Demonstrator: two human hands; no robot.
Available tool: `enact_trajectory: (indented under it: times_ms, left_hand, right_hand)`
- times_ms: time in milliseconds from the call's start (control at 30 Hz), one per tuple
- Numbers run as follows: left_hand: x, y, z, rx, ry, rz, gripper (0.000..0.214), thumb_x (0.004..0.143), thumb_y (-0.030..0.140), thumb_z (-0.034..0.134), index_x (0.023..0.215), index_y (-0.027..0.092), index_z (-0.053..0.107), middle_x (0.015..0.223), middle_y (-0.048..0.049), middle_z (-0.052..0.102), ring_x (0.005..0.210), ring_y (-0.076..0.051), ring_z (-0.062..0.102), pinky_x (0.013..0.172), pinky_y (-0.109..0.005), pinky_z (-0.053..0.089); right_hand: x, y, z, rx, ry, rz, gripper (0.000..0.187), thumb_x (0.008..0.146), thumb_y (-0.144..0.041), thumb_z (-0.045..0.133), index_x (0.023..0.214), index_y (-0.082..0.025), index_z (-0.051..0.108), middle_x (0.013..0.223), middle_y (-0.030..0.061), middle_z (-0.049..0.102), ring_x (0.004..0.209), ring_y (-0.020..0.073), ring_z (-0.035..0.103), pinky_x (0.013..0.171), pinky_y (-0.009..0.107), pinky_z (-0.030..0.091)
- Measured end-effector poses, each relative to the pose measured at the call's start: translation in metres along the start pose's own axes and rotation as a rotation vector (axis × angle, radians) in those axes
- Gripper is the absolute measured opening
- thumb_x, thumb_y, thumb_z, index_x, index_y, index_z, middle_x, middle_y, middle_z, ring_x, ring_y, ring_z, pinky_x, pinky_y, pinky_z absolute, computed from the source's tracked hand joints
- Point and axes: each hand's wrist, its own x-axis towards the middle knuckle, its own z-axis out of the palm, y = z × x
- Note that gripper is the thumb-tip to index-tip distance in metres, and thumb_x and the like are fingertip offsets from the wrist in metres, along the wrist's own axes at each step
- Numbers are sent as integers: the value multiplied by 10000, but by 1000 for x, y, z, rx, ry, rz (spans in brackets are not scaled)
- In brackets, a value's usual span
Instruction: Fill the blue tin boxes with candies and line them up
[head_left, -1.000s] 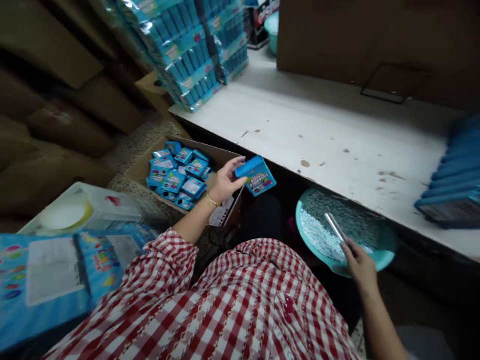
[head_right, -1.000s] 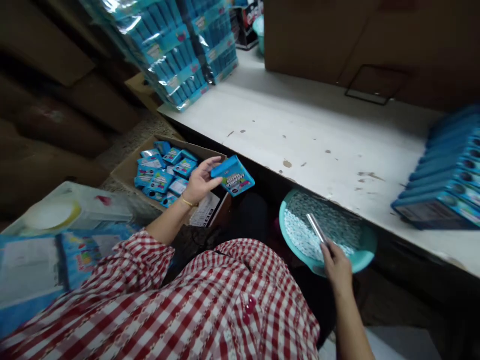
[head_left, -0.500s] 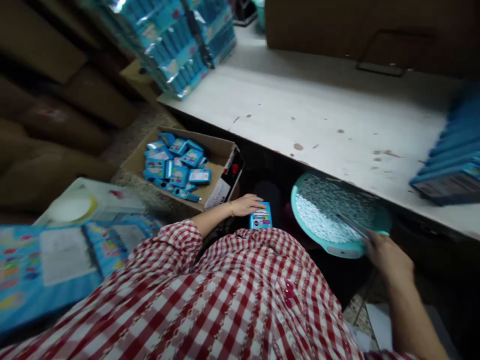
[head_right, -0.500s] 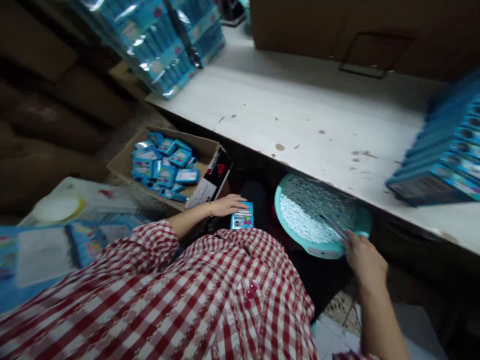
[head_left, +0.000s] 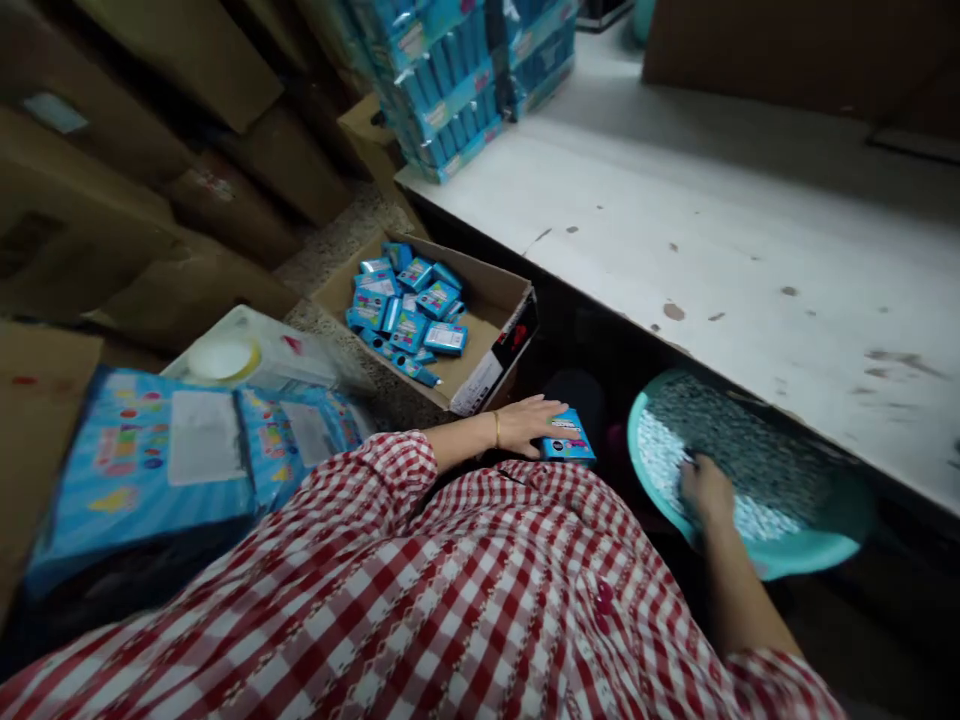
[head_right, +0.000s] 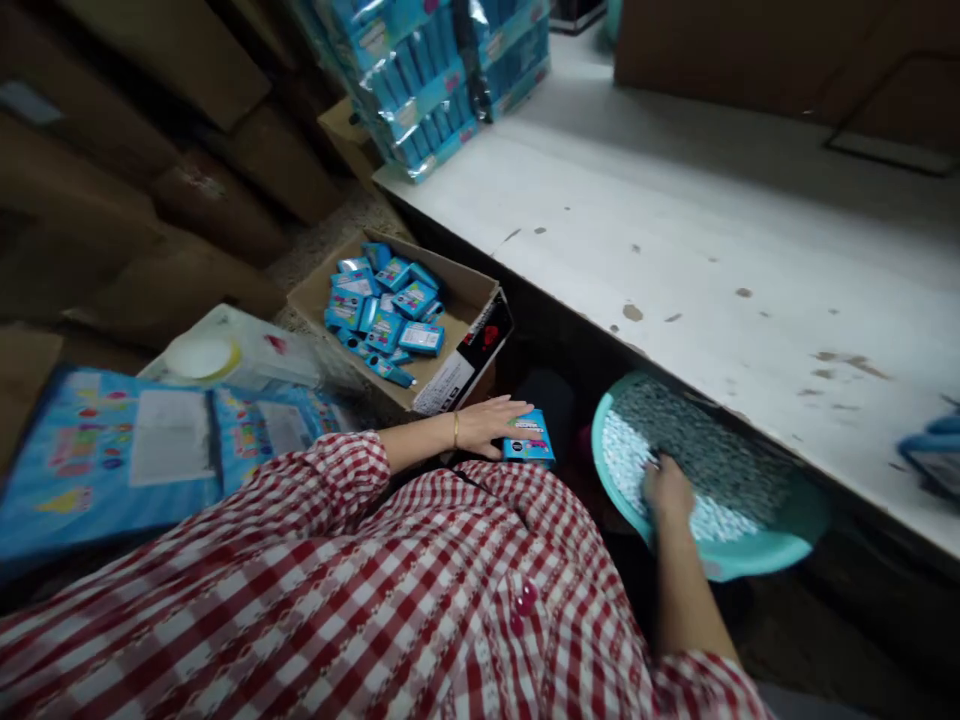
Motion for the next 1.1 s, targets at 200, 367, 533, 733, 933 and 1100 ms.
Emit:
enact_trajectory:
  times_ms: [200, 367, 533, 733, 933, 1100]
  left_hand:
    - [31, 18, -9, -552, 377, -100, 417, 766, 350, 573, 1126, 142, 546, 1040, -82, 641, 955, -208, 597, 883, -353, 462]
    - [73, 43, -22, -780, 434, 38, 425, 765, 366, 593, 1115, 135, 519, 1037, -71, 616, 941, -183, 583, 880, -324, 457]
    - [121, 53, -19, -641, 422, 107, 438, 751, 344, 594, 1123, 128, 510, 1007, -68, 611, 922, -188, 574, 867, -327, 450]
    - [168, 63, 0, -498, 394, 176, 430, 737, 281, 578, 1137, 133, 521, 1093, -100, 597, 1007, -219, 563, 920, -358, 424]
    - [187, 73, 17, -418, 376, 222, 418, 745, 237, 552, 1153, 152, 522, 1128, -111, 580, 1063, -233, 536, 949, -390, 407]
    - [190, 75, 23, -360, 354, 222, 431, 728, 216, 556, 1153, 154, 527, 1131, -111, 578, 1076, -241, 526, 969, -406, 392]
  right_hand:
    - [-2, -21, -14, 406, -7, 136, 452, 723, -470, 491, 923, -86, 621, 829, 112, 642, 797, 210, 561, 757, 341, 446]
    - [-19, -4, -30, 531, 50, 156, 505, 716, -489, 497, 1026, -102, 592, 779, 38, 629, 724, 150, 534, 684, 284, 450]
    - [-47, 11, -87, 679, 77, 118, 524, 674, -500, 556, 1024, -115, 616, 783, 44, 636, 746, 169, 549, 674, 301, 454]
    - [-70, 4, -159, 612, -11, 92, 501, 676, -459, 591, 1051, -132, 646, 989, 83, 666, 884, 236, 587, 789, 350, 454]
    - [-68, -33, -198, 81, -138, -20, 347, 782, -367, 514, 1048, -208, 669, 1003, 60, 674, 912, 253, 600, 807, 361, 441]
    - [-62, -78, -205, -372, -199, 20, 315, 822, -376, 473, 1027, -239, 669, 945, 93, 668, 871, 273, 610, 742, 382, 447]
